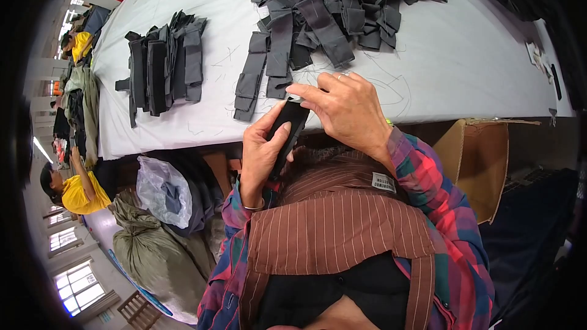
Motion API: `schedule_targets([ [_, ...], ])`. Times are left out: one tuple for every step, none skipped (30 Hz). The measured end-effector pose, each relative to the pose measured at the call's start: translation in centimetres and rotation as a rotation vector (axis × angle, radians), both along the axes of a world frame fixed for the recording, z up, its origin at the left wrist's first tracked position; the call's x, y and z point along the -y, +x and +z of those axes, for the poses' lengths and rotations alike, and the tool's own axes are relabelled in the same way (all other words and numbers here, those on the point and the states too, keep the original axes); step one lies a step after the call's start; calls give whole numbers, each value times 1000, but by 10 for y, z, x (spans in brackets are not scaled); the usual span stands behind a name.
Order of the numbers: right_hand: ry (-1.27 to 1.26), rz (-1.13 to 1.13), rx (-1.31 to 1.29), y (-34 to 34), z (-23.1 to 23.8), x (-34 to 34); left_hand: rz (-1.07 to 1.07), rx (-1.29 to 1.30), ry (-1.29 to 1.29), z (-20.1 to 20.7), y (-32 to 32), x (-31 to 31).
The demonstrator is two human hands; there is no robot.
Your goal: Trim excess thread from fabric straps using snips.
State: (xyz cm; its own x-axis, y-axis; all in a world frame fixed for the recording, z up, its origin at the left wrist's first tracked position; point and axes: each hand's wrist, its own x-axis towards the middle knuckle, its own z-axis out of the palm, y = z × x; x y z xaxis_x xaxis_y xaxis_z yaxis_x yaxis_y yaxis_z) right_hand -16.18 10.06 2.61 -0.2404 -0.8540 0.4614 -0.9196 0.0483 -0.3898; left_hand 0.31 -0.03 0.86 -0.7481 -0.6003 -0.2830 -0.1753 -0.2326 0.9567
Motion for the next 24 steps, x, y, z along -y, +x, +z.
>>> schedule_targets([
  [1, -1, 0, -1, 0, 1, -1, 0, 1, 0, -1, 1],
  [0, 1, -7, -1, 0, 2, -5, 12, -12, 1, -1, 3],
  [2, 4, -12, -2, -1, 3, -8, 27, -23, 1, -2, 4],
  [3, 5, -10, -3, -1, 5, -7, 29, -22, 1, -2, 6],
  [11, 17, -6, -5, -1, 7, -12, 35, -47, 2, -3, 8],
  [18, 30, -3, -5, -1, 6, -16, 40, -73, 2, -2, 7],
  [14, 32, -4, -5, 1, 5, -14, 39, -77, 3, -1, 7],
  [39, 55, -40, -6, 4, 5, -22, 55, -87, 3, 0, 8],
  [60, 71, -78, -7, 8, 1, -37, 71, -103, 3, 1, 6],
  [36, 64, -87, -7, 7, 1, -37, 48, -115, 0, 1, 8],
  [59, 82, -73, -6, 4, -5, -43, 77, -136, -5, 3, 4],
  [66, 91, -68, -7, 1, -3, -55, 98, -175, -7, 2, 6],
  [95, 86, -67, -7, 0, -1, -67, 98, -185, -9, 2, 7],
  [124, 81, -66, -6, -1, -1, -78, 99, -195, -11, 3, 8],
  [88, 79, -67, -6, -2, 0, -71, 92, -176, -9, 3, 7],
  [66, 77, -60, -2, -4, -2, -66, 93, -142, -8, 5, 4],
  [23, 52, -87, -1, -5, -1, -72, 81, -114, -3, 4, 6],
  [11, 43, -94, 3, -8, -1, -81, 75, -127, 1, 4, 6],
  [-61, -3, -111, 5, -12, 0, -87, 69, -89, 6, 4, 6],
  [-132, -48, -127, 6, -15, 1, -94, 65, -49, 10, 3, 7],
  [-159, -70, -142, 7, -18, 3, -122, 71, -57, 13, 2, 9],
  [-160, -72, -143, 7, -19, 3, -124, 71, -58, 14, 1, 11],
  [-176, -105, -170, 8, -19, 3, -147, 49, -23, 14, 1, 12],
  [-193, -138, -198, 8, -19, 4, -171, 27, 10, 15, 1, 13],
])
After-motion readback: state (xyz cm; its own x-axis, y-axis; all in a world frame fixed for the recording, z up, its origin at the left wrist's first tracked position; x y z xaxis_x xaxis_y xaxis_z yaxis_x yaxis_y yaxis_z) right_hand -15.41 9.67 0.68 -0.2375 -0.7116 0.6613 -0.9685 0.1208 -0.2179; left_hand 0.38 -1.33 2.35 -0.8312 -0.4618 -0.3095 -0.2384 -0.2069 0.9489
